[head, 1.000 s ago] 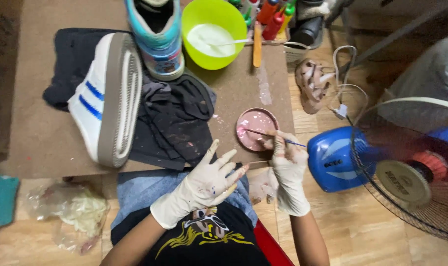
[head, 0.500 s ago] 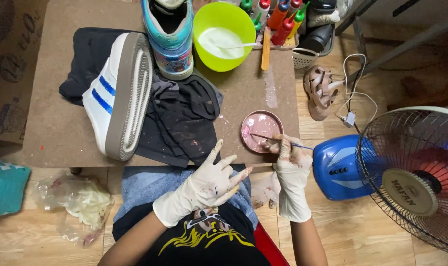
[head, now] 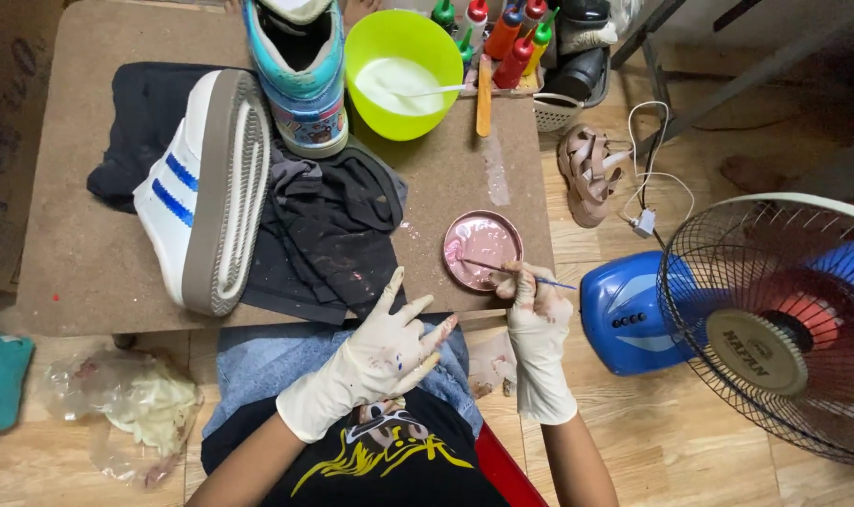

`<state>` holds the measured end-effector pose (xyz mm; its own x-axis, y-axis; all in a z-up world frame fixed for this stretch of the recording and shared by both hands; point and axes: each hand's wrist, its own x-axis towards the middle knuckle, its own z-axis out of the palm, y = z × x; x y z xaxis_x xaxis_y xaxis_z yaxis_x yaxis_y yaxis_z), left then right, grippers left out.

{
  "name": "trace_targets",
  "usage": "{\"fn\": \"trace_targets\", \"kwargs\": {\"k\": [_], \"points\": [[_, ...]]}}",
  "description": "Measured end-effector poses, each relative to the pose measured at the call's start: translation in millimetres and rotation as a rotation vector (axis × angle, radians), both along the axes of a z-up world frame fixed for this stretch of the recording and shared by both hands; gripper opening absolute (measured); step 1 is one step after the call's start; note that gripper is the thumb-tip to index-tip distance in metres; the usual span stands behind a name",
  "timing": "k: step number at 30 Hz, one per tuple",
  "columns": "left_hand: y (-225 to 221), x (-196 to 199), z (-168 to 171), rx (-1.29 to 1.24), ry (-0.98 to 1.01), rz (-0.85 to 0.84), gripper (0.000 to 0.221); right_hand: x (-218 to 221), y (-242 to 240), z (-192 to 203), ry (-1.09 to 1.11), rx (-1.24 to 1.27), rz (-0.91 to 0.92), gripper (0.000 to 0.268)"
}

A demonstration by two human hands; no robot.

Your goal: Painting a custom design on a high-top sneaker using a paintbrush and pink paint.

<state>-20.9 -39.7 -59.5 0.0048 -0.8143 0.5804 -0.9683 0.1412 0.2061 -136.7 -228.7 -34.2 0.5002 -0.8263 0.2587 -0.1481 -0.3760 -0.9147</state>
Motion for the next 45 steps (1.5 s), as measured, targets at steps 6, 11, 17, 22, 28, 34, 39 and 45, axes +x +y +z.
{"fn": "trace_targets", "kwargs": {"k": [6,11,17,22,28,34,39,45], "points": [[-3,-1,-2,0.029,0.003,-0.009,0.04,12,-4,-6,0.079,-0.134,0.024,0.018],[2,0,2,0.042,0.003,0.004,0.04,12,1,10,0.042,-0.095,0.004,0.023],[5,7,4,0.092,-0.018,0.056,0.042,4,-3,-7,0.099,-0.098,0.02,0.024],[3,10,12,0.037,-0.005,0.077,0.039,21,5,19,0.134,-0.161,0.026,0.022],[1,7,10,0.085,0.006,0.08,0.039,2,-3,1,0.182,-0.103,-0.004,0.024],[1,7,4,0.098,0.005,0.065,0.041,12,-1,6,0.099,-0.081,0.048,0.024],[6,7,7,0.142,0.014,0.081,0.042,13,-4,13,0.134,-0.112,-0.031,0.021],[3,5,1,0.167,0.002,0.085,0.044,12,6,11,0.118,-0.133,0.015,0.025]]}}
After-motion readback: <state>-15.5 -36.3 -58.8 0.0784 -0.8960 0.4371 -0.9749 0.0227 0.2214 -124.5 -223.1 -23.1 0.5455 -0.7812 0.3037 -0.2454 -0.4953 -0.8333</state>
